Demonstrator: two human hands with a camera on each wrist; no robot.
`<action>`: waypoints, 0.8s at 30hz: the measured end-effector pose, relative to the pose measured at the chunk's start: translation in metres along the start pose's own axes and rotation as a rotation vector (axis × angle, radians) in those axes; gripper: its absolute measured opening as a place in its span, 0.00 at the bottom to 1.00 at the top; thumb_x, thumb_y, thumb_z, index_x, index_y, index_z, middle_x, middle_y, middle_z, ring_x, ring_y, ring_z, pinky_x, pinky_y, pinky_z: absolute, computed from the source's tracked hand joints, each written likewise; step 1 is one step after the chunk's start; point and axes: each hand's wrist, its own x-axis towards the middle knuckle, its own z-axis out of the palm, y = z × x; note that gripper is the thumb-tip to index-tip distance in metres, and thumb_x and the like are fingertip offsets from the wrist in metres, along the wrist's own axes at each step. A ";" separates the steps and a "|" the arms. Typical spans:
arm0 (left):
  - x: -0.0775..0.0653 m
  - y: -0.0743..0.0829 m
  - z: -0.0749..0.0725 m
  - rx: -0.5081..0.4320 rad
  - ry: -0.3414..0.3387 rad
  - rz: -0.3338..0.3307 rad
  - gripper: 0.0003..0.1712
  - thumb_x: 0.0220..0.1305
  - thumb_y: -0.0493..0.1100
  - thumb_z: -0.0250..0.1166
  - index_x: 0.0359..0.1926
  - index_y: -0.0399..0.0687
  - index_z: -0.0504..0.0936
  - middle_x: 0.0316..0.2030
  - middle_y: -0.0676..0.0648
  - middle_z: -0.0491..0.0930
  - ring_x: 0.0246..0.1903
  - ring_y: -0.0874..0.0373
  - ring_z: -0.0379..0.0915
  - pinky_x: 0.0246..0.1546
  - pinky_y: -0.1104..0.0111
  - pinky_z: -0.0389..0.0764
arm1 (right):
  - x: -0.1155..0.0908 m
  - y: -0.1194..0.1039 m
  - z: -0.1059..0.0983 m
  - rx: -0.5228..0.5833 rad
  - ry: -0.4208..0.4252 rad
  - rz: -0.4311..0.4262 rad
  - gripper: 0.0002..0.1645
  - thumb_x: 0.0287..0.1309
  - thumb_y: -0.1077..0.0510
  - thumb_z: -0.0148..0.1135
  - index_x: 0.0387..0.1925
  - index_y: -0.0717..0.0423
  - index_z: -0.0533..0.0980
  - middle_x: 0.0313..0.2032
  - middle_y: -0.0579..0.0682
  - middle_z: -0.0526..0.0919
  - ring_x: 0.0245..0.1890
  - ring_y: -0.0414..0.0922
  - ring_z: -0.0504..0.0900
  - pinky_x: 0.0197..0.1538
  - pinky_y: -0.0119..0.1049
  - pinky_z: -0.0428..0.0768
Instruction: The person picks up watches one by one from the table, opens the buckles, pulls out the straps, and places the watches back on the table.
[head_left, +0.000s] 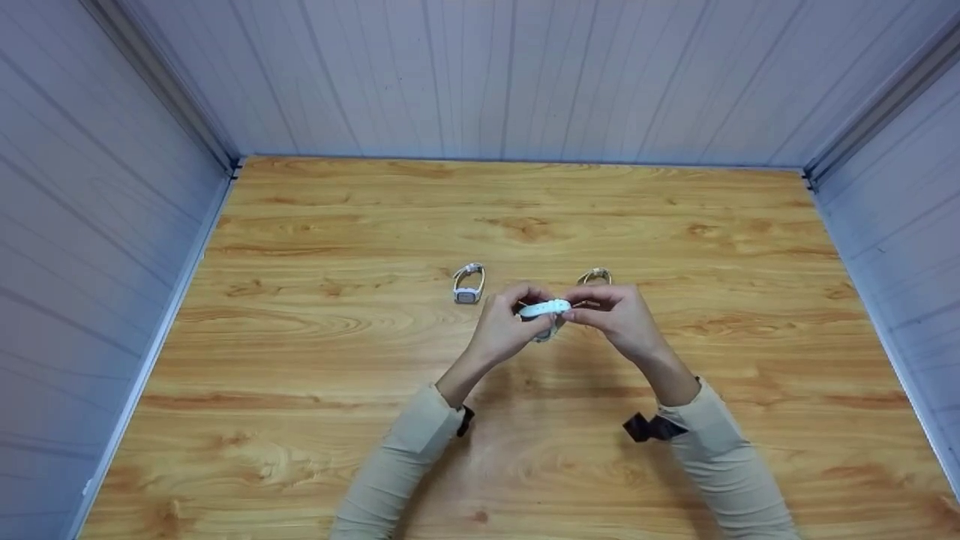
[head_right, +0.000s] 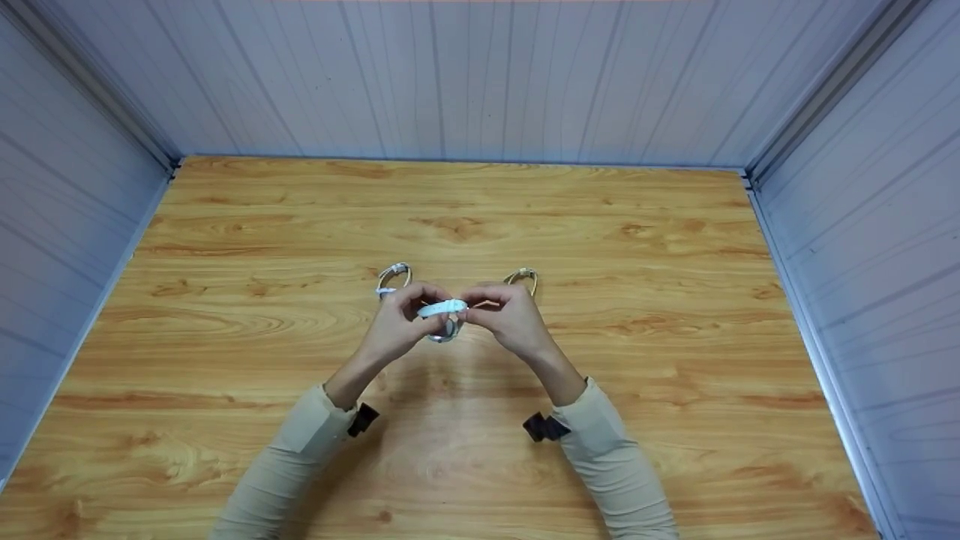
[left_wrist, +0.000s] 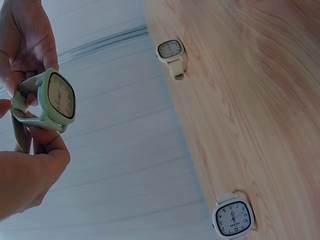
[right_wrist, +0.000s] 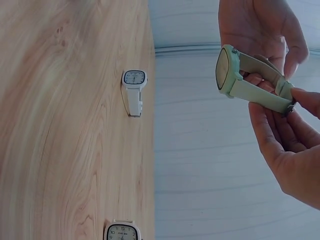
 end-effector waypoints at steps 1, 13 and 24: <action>0.000 0.000 0.000 -0.004 -0.003 -0.008 0.09 0.51 0.35 0.65 0.36 0.40 0.80 0.33 0.48 0.79 0.33 0.61 0.73 0.34 0.70 0.75 | 0.000 0.000 0.000 0.004 0.002 0.005 0.13 0.47 0.72 0.65 0.36 0.78 0.76 0.37 0.62 0.80 0.35 0.46 0.80 0.37 0.34 0.79; 0.003 -0.001 -0.014 -0.048 -0.207 0.030 0.13 0.56 0.34 0.64 0.42 0.31 0.77 0.35 0.39 0.78 0.30 0.62 0.71 0.31 0.72 0.74 | -0.002 0.000 -0.002 0.022 -0.015 0.026 0.13 0.47 0.71 0.65 0.36 0.77 0.77 0.36 0.58 0.82 0.34 0.44 0.80 0.37 0.33 0.79; -0.001 0.026 -0.022 -0.102 -0.248 0.013 0.12 0.56 0.32 0.63 0.40 0.29 0.74 0.32 0.41 0.76 0.28 0.62 0.70 0.30 0.73 0.74 | -0.003 -0.001 -0.002 -0.011 0.001 0.028 0.14 0.48 0.71 0.64 0.37 0.78 0.76 0.36 0.57 0.82 0.37 0.44 0.80 0.39 0.33 0.79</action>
